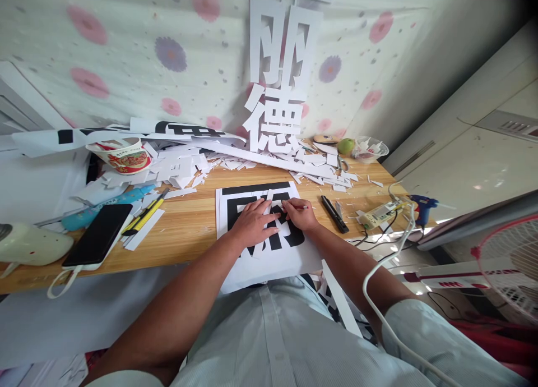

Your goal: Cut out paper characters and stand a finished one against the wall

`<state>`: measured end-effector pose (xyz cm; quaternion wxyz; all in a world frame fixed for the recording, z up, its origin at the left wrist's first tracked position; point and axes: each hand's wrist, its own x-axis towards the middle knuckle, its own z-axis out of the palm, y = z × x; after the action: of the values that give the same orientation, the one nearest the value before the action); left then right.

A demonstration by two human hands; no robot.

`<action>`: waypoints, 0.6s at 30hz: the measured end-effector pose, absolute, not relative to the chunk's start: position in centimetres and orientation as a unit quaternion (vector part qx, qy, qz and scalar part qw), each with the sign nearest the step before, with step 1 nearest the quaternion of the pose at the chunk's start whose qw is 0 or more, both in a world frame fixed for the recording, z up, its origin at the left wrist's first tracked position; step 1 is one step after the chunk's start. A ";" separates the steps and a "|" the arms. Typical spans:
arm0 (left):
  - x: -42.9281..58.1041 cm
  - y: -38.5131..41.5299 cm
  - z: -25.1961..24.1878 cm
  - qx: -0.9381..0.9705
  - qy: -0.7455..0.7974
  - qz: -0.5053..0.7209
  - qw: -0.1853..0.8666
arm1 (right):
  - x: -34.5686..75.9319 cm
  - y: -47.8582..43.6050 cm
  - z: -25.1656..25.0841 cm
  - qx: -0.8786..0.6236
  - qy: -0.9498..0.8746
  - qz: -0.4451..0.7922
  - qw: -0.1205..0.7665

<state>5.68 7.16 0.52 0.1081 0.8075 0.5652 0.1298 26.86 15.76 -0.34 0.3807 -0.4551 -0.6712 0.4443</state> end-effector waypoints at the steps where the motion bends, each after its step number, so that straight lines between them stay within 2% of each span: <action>1: 5.7 7.2 0.5 0.807 0.565 0.130 0.109 | 26.9 15.7 -0.3 -0.457 -0.671 0.444 0.380; 18: 5.6 7.2 0.2 0.810 0.561 0.138 0.097 | 27.2 15.1 -0.3 -0.457 -0.659 0.453 0.389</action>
<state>5.61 7.23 0.19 0.0969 0.8104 0.5611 0.1380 27.20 15.11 -0.32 0.3887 -0.4570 -0.6591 0.4535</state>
